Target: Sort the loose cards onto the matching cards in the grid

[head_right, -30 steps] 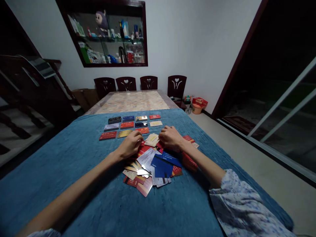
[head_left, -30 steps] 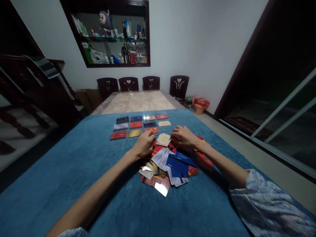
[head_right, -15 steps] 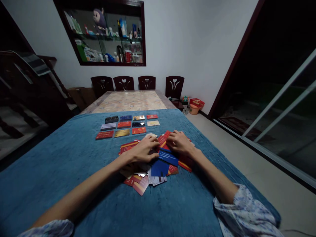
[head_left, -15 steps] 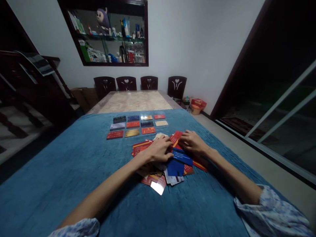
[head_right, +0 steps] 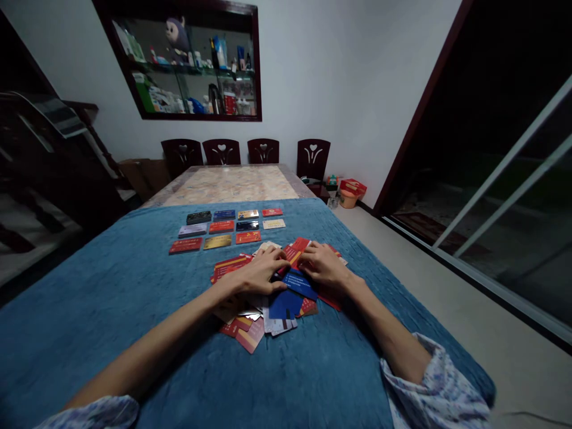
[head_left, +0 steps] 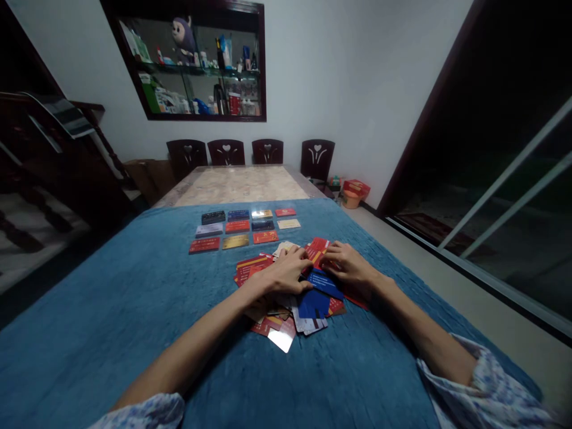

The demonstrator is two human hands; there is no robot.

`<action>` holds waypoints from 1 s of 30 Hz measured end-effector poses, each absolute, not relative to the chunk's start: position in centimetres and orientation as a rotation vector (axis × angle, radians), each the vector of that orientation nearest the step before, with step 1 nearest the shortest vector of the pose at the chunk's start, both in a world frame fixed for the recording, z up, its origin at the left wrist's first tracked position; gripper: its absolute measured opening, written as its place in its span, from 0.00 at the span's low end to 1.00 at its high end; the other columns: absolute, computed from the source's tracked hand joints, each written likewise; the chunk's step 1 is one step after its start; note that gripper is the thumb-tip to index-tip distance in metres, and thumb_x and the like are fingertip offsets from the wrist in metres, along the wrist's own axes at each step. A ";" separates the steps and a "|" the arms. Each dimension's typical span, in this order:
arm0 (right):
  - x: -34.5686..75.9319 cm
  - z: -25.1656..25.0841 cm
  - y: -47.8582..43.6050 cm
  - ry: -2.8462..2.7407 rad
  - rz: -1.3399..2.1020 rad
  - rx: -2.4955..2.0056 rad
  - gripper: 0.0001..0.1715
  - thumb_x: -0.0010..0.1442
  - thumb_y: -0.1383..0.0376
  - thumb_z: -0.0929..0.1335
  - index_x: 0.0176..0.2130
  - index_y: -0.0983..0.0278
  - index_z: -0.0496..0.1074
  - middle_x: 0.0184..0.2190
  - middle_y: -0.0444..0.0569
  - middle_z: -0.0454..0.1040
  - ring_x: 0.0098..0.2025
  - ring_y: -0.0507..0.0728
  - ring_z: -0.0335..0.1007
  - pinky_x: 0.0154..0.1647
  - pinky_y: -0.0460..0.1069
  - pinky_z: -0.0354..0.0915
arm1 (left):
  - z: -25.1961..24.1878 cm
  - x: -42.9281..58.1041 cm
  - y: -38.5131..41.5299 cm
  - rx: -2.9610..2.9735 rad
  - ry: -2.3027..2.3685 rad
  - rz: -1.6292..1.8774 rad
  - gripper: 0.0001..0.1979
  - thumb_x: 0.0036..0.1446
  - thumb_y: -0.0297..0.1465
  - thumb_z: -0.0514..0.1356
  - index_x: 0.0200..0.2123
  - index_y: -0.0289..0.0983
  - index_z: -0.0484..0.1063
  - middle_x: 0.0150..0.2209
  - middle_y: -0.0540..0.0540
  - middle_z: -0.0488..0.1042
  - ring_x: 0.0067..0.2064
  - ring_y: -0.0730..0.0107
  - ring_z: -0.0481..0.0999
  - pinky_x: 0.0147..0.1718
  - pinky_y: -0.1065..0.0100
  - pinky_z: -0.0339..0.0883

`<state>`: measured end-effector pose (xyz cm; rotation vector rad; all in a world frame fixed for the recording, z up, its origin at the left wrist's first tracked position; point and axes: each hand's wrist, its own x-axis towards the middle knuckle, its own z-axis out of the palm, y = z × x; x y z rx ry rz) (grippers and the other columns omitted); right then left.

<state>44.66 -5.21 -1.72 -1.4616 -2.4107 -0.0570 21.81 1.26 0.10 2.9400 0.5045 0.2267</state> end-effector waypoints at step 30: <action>43.8 -0.9 -6.5 -2.416 0.054 -1.352 0.20 0.59 0.59 0.69 0.50 0.62 0.76 0.44 0.55 0.74 0.47 0.62 0.66 0.51 0.58 0.62 | 0.9 20.6 3.0 2.966 0.515 0.228 0.11 0.56 0.33 0.62 0.43 0.36 0.73 0.50 0.39 0.71 0.53 0.53 0.65 0.50 0.52 0.59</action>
